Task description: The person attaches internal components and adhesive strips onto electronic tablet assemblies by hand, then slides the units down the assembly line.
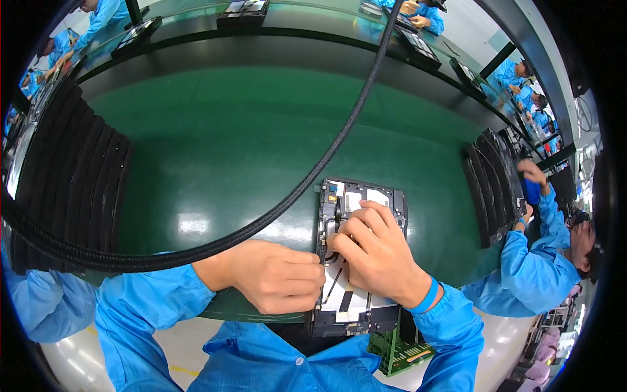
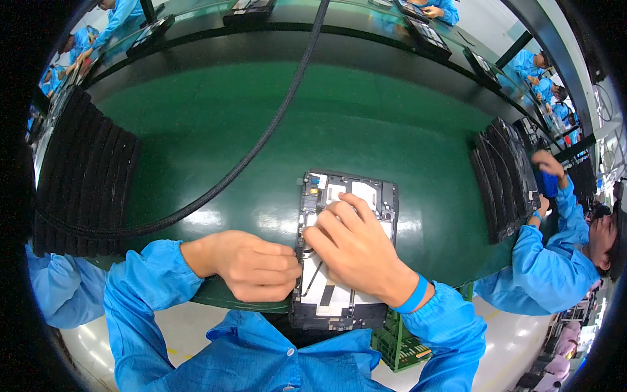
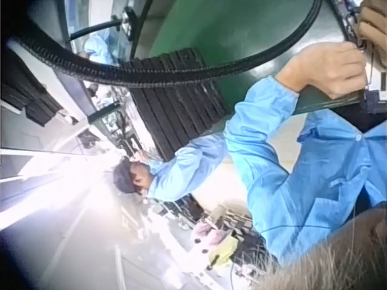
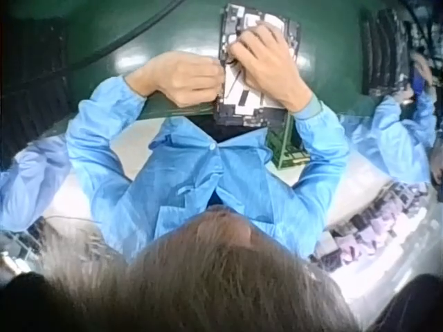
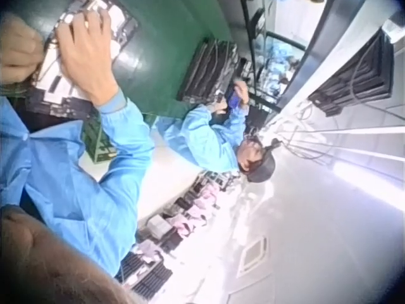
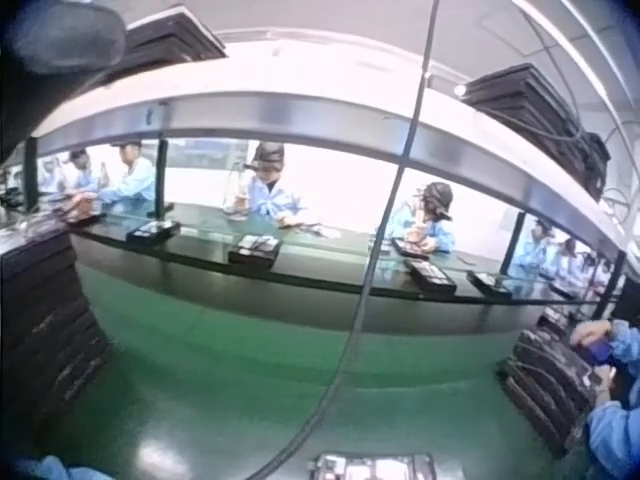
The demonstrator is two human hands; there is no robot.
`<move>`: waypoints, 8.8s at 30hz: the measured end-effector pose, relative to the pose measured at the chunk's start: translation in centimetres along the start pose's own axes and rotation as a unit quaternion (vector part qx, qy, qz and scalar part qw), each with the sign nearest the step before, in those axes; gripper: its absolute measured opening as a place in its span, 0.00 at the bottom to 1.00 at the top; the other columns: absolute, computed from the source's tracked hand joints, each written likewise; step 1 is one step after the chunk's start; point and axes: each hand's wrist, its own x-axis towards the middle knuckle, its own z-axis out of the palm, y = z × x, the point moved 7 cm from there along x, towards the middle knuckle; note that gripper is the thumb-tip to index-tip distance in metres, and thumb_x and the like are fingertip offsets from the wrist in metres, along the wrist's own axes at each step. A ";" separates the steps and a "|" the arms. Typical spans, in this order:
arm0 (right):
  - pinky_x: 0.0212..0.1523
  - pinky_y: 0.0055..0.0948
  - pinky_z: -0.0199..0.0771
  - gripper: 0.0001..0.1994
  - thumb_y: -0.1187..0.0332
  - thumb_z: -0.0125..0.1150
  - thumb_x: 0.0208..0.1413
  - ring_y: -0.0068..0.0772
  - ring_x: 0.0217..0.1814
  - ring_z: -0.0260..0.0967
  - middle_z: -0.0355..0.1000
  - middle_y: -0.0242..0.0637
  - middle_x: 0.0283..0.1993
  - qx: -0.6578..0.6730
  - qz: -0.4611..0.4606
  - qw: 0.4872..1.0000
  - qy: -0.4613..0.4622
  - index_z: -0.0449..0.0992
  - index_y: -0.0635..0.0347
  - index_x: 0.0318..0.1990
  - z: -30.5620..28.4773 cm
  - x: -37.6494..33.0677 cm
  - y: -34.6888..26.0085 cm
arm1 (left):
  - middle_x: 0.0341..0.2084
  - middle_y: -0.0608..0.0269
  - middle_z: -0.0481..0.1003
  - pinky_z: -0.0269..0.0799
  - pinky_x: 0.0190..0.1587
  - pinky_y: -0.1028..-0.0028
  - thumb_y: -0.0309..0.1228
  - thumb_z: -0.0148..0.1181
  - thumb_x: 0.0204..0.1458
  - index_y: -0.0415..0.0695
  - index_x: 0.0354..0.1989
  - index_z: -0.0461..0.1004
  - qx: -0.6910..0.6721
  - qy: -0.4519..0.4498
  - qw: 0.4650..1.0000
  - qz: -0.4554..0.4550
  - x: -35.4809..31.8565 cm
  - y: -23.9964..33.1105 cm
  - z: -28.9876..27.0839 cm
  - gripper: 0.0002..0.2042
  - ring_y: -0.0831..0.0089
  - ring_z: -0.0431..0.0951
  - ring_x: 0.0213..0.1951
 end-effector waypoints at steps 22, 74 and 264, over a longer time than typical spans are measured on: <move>0.62 0.50 0.76 0.08 0.70 0.67 0.51 0.44 0.48 0.72 0.70 0.36 0.37 0.005 -0.006 0.999 0.048 0.76 0.56 0.39 0.1 -0.1 0.2 | 0.36 0.50 0.83 0.86 0.49 0.66 0.30 0.65 0.47 0.35 0.32 0.82 0.060 -0.001 0.998 -0.032 0.2 -1.1 -0.7 0.09 0.61 0.85 0.40; 0.49 0.34 0.81 0.25 0.79 0.73 0.58 0.32 0.41 0.86 0.83 0.37 0.35 0.455 0.269 0.847 0.053 0.72 0.62 0.61 1.6 1.5 8.0 | 0.45 0.43 0.83 0.87 0.48 0.61 0.32 0.69 0.42 0.33 0.36 0.82 0.078 -0.026 0.991 -0.104 -0.6 -6.2 -1.2 0.16 0.54 0.86 0.41; 0.27 0.27 0.66 0.07 0.72 0.78 0.56 0.15 0.24 0.67 0.76 0.28 0.22 0.463 0.227 0.843 -0.156 0.86 0.66 0.31 0.6 -4.1 14.0 | 0.57 0.50 0.81 0.75 0.39 0.64 0.28 0.71 0.50 0.38 0.50 0.82 0.114 -0.069 0.918 -0.373 7.1 -3.9 5.1 0.18 0.60 0.76 0.37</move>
